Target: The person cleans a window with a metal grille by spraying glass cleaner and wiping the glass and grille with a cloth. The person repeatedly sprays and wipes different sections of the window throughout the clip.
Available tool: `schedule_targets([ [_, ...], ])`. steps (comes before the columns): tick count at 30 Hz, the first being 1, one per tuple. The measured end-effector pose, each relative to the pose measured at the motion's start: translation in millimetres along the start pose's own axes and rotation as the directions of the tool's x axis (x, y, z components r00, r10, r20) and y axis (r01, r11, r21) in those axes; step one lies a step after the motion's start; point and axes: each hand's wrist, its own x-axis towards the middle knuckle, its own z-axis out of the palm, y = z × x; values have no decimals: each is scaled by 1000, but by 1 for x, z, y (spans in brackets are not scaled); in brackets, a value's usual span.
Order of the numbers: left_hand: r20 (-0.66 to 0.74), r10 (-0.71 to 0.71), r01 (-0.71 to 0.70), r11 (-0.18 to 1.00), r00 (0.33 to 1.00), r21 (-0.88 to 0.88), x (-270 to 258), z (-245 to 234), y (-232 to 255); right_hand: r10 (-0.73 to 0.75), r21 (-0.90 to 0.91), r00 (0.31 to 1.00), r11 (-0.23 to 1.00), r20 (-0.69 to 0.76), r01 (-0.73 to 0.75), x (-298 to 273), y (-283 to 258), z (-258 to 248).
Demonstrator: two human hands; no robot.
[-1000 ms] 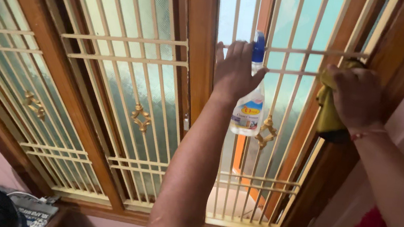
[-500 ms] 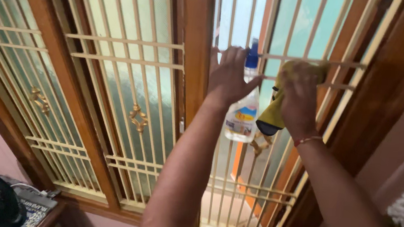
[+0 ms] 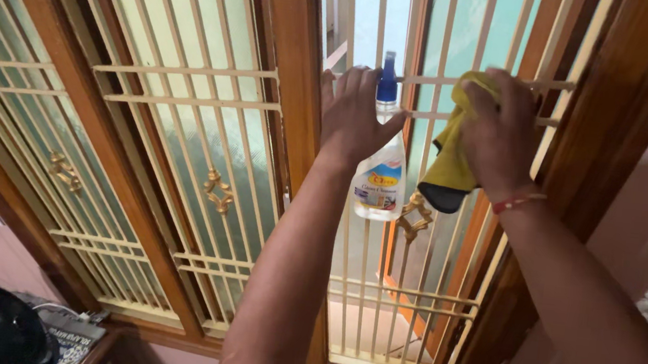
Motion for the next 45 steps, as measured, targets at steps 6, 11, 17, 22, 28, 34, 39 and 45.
schedule_targets([
  [6, -46, 6, -8, 999, 999, -37, -6, 7, -4, -119, -32, 966, 991, 228, 129, -83, 8, 46],
  [11, -65, 31, -31, 1000, 997, -1, -5, 15, -8, -105, -138, 882, 972, 460, 188, -183, -3, 48],
  [17, -51, 19, -20, 1000, 999, -10, -7, 14, -7, -62, 79, 924, 996, 377, 35, -148, -7, 20],
  [22, -48, 1, -2, 1000, 999, -21, -5, 13, -5, -66, -7, 992, 998, 108, 67, -63, 5, 22],
  [28, -54, 10, -11, 1000, 998, -22, -8, 19, -10, -116, -199, 962, 966, 248, 168, -106, -4, 57],
  [34, -56, 23, -24, 999, 998, -26, -10, 24, -13, -50, -148, 956, 984, 288, 96, -163, -23, 48],
  [39, -78, 20, -22, 999, 997, -32, -10, 24, -12, -60, 146, 953, 989, 296, 16, -118, -4, 9],
  [45, -26, -5, 5, 1000, 1000, -7, -10, 21, -9, -113, -100, 991, 988, 65, 120, -34, 18, 17],
])
